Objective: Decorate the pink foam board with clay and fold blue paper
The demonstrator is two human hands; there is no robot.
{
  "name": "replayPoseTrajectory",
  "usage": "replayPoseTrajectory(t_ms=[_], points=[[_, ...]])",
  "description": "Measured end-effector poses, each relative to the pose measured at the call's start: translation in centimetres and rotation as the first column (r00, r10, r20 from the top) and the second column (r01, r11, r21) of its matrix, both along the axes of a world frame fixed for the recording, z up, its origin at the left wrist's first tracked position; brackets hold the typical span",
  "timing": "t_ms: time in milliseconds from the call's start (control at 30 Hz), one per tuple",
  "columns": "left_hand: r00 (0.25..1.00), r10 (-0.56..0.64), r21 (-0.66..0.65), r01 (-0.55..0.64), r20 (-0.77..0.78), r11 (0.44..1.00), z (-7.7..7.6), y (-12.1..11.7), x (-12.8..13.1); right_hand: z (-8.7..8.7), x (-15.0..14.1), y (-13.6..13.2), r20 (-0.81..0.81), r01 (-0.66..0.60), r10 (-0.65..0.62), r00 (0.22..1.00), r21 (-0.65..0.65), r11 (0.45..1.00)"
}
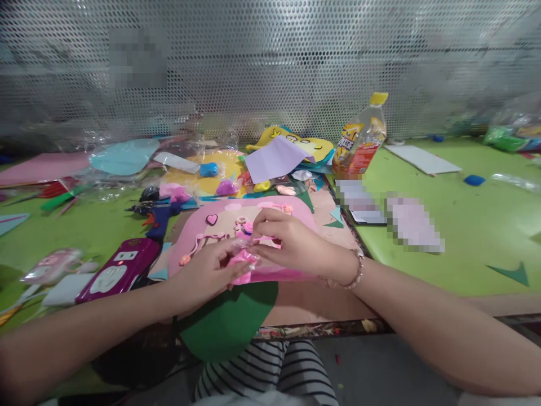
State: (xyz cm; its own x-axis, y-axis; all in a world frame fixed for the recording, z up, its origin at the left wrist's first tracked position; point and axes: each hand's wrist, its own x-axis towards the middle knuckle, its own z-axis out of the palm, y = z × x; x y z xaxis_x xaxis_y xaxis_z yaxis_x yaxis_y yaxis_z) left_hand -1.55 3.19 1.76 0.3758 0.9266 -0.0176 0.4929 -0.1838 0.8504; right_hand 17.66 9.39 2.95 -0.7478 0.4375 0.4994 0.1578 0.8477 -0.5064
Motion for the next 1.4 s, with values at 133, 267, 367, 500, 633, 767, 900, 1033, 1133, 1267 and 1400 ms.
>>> replayPoseTrajectory(t_ms=[133,267,367,500,633,767,900,1033,1133,1267,1400], points=[[0.996,-0.015,0.042,0.018,-0.086,0.999,0.4,0.1,-0.2,0.7,0.4,-0.2,-0.048,-0.074,0.066,0.997,-0.192,0.979],[0.992,-0.02,0.073,0.03,-0.126,0.997,0.8,0.1,-0.5,0.9,0.7,0.3,-0.131,-0.191,0.153,0.98,-0.361,0.913],[0.996,-0.042,0.076,0.047,-0.073,0.996,0.7,0.1,-0.4,0.9,0.8,0.6,-0.131,-0.201,0.166,0.977,-0.329,0.923],[0.998,-0.036,-0.002,0.036,-0.047,0.999,0.6,-0.1,-0.3,1.2,0.9,0.4,-0.016,-0.171,0.17,0.985,-0.177,0.969],[0.999,-0.039,-0.121,0.036,-0.025,0.992,0.5,-0.2,-0.1,1.3,1.0,-0.1,0.04,-0.158,0.162,0.986,-0.077,0.984],[0.999,-0.041,-0.181,0.042,0.007,0.983,0.7,-0.3,-0.1,1.1,0.7,-0.5,0.072,-0.156,0.163,0.984,-0.091,0.984],[0.997,-0.041,-0.243,0.054,0.058,0.968,0.9,-0.4,0.1,0.9,0.3,-0.7,0.043,-0.199,0.21,0.977,-0.18,0.963],[0.994,-0.057,-0.237,0.077,0.091,0.968,0.9,-0.4,0.1,1.1,0.2,-1.1,0.037,-0.227,0.233,0.972,-0.11,0.968],[0.992,-0.073,-0.226,0.095,0.102,0.97,0.8,-0.4,0.1,1.4,0.4,-1.3,0.071,-0.228,0.229,0.971,-0.024,0.973],[0.99,-0.08,-0.27,0.11,0.118,0.957,0.8,-0.5,0.1,1.3,0.7,-1.0,0.11,-0.273,0.267,0.957,0.042,0.961],[0.979,-0.084,-0.295,0.137,0.187,0.946,0.9,-0.5,0.0,1.2,0.8,-0.8,0.087,-0.243,0.239,0.967,0.045,0.969]])
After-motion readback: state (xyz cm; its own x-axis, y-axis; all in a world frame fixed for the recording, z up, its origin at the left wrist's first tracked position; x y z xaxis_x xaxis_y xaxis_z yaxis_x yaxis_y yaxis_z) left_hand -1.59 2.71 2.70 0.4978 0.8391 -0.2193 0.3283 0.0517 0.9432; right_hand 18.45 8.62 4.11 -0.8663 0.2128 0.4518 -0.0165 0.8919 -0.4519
